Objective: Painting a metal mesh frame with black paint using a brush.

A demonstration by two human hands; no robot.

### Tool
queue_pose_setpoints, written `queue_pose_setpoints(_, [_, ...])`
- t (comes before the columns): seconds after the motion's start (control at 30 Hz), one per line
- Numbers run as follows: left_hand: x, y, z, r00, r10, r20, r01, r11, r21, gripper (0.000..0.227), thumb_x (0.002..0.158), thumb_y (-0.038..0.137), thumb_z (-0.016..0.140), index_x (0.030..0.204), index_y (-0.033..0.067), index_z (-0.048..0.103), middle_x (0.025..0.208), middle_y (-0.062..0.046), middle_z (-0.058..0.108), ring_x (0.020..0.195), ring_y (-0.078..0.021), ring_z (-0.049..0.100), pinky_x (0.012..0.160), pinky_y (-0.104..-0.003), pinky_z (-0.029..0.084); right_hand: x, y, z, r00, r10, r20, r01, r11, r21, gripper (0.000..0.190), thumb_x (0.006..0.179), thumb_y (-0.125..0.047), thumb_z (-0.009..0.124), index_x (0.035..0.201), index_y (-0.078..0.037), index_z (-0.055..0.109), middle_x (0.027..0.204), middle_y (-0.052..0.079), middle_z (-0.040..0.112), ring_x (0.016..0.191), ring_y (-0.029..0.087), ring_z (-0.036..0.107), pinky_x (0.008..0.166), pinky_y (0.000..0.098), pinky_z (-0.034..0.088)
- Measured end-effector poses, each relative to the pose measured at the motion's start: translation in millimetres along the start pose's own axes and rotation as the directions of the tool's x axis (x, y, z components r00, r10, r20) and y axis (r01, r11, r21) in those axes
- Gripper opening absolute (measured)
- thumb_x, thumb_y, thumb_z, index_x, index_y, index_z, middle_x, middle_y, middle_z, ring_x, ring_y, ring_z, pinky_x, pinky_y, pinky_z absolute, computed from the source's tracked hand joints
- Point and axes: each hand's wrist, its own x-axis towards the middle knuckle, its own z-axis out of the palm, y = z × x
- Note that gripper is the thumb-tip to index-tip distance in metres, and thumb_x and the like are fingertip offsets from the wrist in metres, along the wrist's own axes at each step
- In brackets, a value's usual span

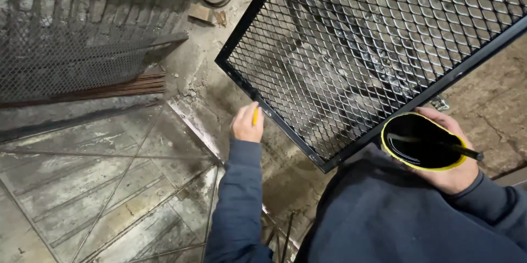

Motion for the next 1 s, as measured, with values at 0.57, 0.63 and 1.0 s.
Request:
queue_pose_setpoints(0.57, [-5.1,32.2,-28.8,0.956,-0.164,0.244,0.223,0.946,-0.236,0.024,0.096,0.021,0.074,0.112,0.0029,0.076,0.096,-0.014,0.076,0.081,-0.0235,0.074,0.071,-0.037,0.060,10.0,5.7,4.2,0.999,0.037,0.015,-0.036,0.995,-0.098,0.101,0.062,-0.017,0.086,0.151,-0.002,0.039,0.137,0.010,0.060,0.126,0.020,0.061,0.109,0.0359,0.049])
queue_pose_setpoints(0.63, [24.1,9.2,-23.4,0.635,-0.594,0.495,0.753,0.621,-0.220,0.024,0.093,0.024,0.072,0.085,0.0018,0.077,0.064,-0.008,0.071,0.048,-0.0122,0.061,0.043,-0.030,0.049,9.4,5.7,5.4,1.000,0.027,0.008,-0.026,0.996,-0.087,0.102,0.063,-0.018,0.086,0.151,-0.003,0.039,0.136,0.009,0.061,0.126,0.019,0.061,0.110,0.0355,0.049])
queue_pose_setpoints(1.0, [70.1,-44.3,-22.5,0.982,-0.179,0.057,0.183,0.980,-0.079,0.017,0.090,0.016,0.069,0.100,0.0031,0.074,0.083,-0.014,0.071,0.071,-0.0256,0.068,0.065,-0.039,0.057,2.6,10.9,-0.9,1.000,-0.011,0.000,0.011,0.977,-0.211,0.104,0.062,-0.024,0.086,0.150,-0.001,0.037,0.139,0.010,0.059,0.132,0.021,0.058,0.114,0.0365,0.046])
